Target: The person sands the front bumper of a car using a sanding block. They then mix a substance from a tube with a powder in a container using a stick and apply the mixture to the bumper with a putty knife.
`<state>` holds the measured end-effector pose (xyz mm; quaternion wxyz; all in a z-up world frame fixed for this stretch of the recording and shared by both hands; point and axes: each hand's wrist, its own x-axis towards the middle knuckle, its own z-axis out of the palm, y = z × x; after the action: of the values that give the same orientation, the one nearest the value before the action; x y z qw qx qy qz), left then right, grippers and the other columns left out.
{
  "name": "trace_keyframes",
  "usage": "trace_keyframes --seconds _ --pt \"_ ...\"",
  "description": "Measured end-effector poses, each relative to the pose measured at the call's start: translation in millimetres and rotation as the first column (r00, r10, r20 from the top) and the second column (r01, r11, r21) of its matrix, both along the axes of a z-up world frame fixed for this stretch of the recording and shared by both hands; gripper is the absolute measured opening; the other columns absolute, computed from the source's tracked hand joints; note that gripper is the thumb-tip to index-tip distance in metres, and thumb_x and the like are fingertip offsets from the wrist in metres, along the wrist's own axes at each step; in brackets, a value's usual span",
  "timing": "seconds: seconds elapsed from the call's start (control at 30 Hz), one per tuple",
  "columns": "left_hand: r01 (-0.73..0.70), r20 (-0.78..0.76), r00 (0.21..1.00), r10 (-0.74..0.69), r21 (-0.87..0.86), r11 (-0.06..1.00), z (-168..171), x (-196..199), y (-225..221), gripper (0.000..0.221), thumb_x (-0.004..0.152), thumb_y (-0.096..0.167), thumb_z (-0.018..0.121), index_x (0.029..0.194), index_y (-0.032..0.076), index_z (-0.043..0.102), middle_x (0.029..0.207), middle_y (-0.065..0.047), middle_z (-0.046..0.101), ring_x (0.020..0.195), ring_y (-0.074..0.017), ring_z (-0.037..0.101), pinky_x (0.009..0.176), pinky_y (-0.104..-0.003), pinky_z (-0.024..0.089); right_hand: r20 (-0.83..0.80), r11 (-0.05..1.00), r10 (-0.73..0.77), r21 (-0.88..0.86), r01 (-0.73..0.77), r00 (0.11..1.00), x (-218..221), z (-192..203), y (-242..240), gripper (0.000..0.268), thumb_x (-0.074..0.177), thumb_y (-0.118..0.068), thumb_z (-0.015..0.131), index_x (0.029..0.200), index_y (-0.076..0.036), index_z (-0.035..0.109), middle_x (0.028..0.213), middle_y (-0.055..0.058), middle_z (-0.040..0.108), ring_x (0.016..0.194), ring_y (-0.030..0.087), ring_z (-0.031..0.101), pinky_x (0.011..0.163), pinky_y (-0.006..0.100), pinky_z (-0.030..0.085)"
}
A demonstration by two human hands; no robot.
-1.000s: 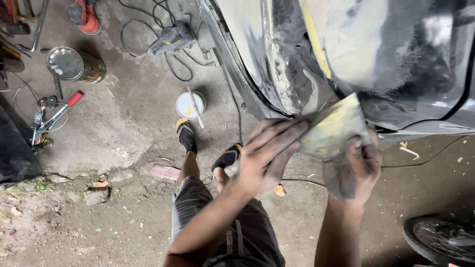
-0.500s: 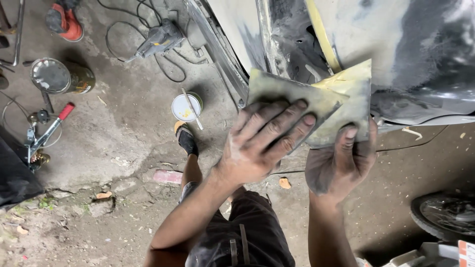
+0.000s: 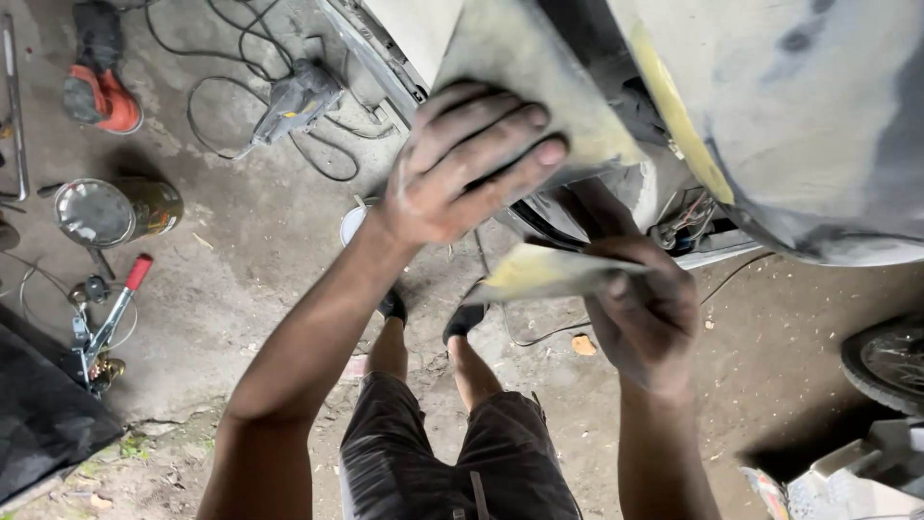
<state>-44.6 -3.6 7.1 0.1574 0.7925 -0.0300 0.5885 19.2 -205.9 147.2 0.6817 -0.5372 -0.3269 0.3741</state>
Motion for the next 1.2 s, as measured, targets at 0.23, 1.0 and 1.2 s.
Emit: trace_keyframes --seconds 0.23,1.0,1.2 --pt "-0.065 0.115 0.992 0.044 0.178 0.982 -12.5 40.5 31.0 0.037 0.103 0.019 0.085 0.138 0.017 0.073 0.139 -0.002 0.060 0.127 -0.0214 0.057 0.114 -0.040 0.049 0.042 0.996 -0.090 -0.022 0.091 0.995 1.1 -35.5 18.4 0.030 0.114 -0.015 0.063 0.125 0.013 0.059 0.137 0.023 0.058 0.117 0.021 0.056 0.106 0.030 0.043" --pt "-0.156 0.063 0.988 0.144 0.308 0.939 -38.9 68.8 20.1 0.039 0.109 0.024 0.069 0.147 0.020 0.063 0.155 0.002 0.055 0.139 -0.0219 0.050 0.125 -0.042 0.034 0.124 0.974 -0.216 -0.034 0.222 0.968 13.9 -61.5 0.6 0.024 0.118 -0.010 0.062 0.129 0.011 0.063 0.125 0.017 0.058 0.107 0.016 0.057 0.101 0.025 0.045" --pt "-0.107 0.149 0.986 0.077 0.210 0.972 -40.0 64.6 -1.5 0.044 0.110 0.027 0.074 0.150 0.020 0.060 0.152 0.000 0.057 0.138 -0.0219 0.051 0.124 -0.042 0.036 0.187 0.990 -0.123 -0.038 0.132 0.975 5.9 -38.5 5.5 0.022 0.113 -0.011 0.061 0.123 0.008 0.062 0.138 0.018 0.058 0.115 0.018 0.057 0.104 0.026 0.045"
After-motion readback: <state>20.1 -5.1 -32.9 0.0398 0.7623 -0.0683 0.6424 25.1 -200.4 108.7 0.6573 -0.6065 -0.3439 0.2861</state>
